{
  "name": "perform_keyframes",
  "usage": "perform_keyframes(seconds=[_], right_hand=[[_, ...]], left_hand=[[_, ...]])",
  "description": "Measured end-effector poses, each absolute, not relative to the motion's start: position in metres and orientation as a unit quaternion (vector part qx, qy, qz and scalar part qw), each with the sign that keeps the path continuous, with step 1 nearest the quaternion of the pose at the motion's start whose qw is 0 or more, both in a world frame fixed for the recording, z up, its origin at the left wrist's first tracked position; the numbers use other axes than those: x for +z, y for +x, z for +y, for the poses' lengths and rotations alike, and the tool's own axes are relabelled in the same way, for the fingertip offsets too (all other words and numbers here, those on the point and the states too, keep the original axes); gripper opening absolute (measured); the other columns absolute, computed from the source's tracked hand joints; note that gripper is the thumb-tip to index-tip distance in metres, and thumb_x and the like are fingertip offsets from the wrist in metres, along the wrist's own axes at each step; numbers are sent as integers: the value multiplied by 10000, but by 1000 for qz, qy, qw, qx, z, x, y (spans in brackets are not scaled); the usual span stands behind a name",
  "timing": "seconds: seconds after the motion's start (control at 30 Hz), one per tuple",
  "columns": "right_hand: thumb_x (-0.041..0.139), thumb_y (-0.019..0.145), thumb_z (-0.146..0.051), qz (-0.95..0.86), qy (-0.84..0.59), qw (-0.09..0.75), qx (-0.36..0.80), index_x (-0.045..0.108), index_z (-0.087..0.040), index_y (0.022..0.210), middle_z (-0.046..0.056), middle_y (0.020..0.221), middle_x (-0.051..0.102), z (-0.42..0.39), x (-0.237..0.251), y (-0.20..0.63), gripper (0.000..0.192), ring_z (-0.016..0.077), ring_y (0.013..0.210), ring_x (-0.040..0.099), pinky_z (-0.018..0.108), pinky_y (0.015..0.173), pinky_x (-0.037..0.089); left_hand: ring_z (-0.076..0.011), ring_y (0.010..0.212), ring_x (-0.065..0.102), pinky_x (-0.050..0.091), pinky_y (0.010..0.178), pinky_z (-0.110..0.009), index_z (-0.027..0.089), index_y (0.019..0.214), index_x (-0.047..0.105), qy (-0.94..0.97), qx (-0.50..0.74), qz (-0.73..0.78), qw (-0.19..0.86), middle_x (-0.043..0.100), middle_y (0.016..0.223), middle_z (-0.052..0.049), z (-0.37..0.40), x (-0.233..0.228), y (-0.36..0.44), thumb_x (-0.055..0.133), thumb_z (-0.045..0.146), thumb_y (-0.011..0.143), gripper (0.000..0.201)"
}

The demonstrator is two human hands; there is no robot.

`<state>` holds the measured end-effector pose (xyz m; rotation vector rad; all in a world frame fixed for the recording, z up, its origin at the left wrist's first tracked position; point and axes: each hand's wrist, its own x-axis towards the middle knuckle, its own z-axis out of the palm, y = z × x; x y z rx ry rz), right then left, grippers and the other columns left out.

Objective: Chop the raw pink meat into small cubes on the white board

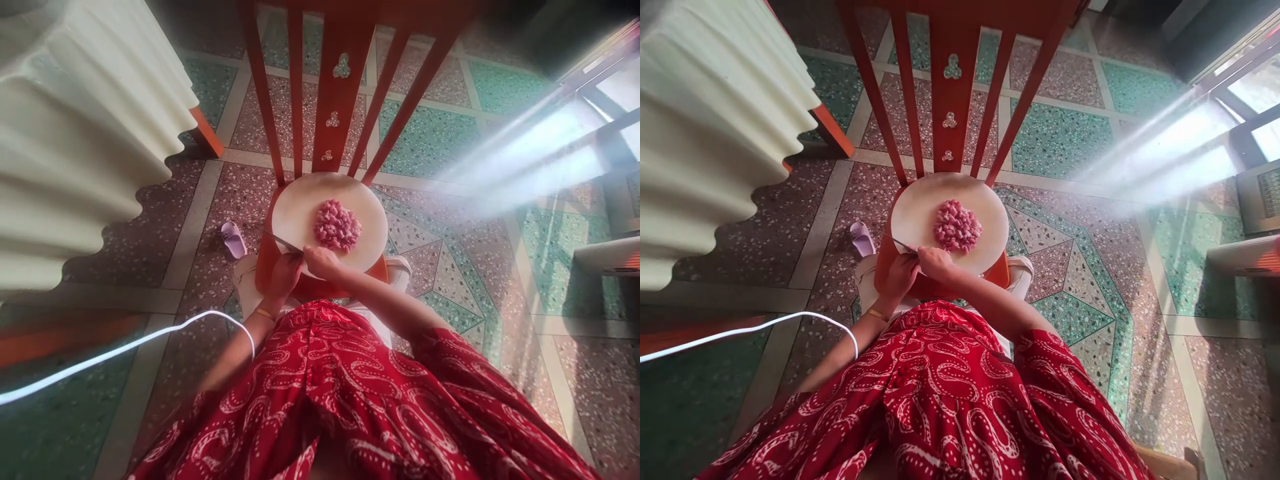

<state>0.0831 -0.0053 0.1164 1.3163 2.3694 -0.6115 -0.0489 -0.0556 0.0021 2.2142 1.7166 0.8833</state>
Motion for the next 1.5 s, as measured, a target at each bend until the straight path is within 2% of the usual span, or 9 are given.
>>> perform_keyframes(seconds=[0.2, 0.53, 0.7, 0.83, 0.9, 1.07, 1.23, 1.37, 1.5], right_hand=[[365, 919, -178, 843, 465, 176, -208, 507, -134, 1070, 111, 919, 662, -14, 115, 102, 212, 191, 839, 648, 254, 682, 474], [415, 890, -203, 839, 465, 175, -223, 509, -151, 1090, 107, 917, 667, 7, 111, 59, 227, 211, 860, 650, 266, 661, 487], [369, 905, -189, 830, 481, 167, -227, 568, -156, 1020, 105, 938, 669, -5, 111, 105, 232, 181, 826, 646, 231, 650, 463], [359, 918, -209, 792, 556, 175, -181, 481, -196, 1234, 105, 972, 668, 5, 116, 156, 339, 197, 859, 637, 249, 668, 443], [351, 929, -253, 785, 578, 159, -158, 448, -218, 1276, 102, 977, 668, 14, 121, 175, 363, 207, 849, 636, 255, 655, 428], [238, 970, -385, 819, 552, 110, -110, 551, -202, 1146, 97, 914, 681, 20, 131, 224, 403, 192, 773, 630, 248, 625, 372], [313, 955, -400, 857, 473, 179, -102, 619, -223, 1001, 67, 843, 685, 7, 126, 276, 356, 176, 743, 625, 238, 600, 342], [327, 960, -350, 852, 467, 222, -86, 604, -238, 1047, 75, 896, 674, 20, 119, 279, 311, 189, 790, 628, 245, 608, 359], [325, 953, -243, 841, 494, 208, -65, 558, -245, 1150, 100, 977, 648, 47, 124, 266, 305, 199, 876, 615, 270, 653, 385]], left_hand=[[-222, 956, 540, 460, 848, -388, 213, 944, 634, 720, 315, 613, 81, 617, 990, -74, -56, 16, -53, 484, 315, 883, 191], [-230, 870, 569, 465, 789, -373, 180, 894, 622, 739, 272, 612, 68, 631, 869, -97, -49, 2, -52, 444, 203, 858, 183], [-239, 844, 558, 440, 777, -375, 171, 833, 610, 749, 247, 611, 72, 607, 846, -113, -46, 8, -49, 461, 244, 862, 169], [-235, 802, 558, 435, 728, -356, 160, 824, 598, 771, 211, 596, 76, 584, 820, -125, -30, 7, -45, 400, 159, 857, 201], [-235, 772, 563, 437, 693, -345, 160, 821, 592, 777, 191, 594, 86, 578, 806, -123, -19, 8, -43, 385, 151, 851, 210], [-195, 712, 578, 446, 659, -294, 185, 765, 594, 745, 211, 616, 145, 607, 744, -79, 2, 14, -47, 414, 183, 819, 188], [-129, 619, 573, 441, 606, -228, 189, 778, 620, 621, 265, 672, 304, 657, 705, -13, 24, 19, -52, 497, 237, 761, 133], [-107, 599, 575, 468, 643, -231, 155, 810, 635, 579, 318, 644, 385, 672, 703, -22, 55, 40, -31, 521, 258, 750, 165], [-133, 715, 617, 486, 729, -248, 160, 828, 658, 619, 316, 602, 394, 691, 799, -28, 89, 83, -2, 519, 226, 734, 181]])
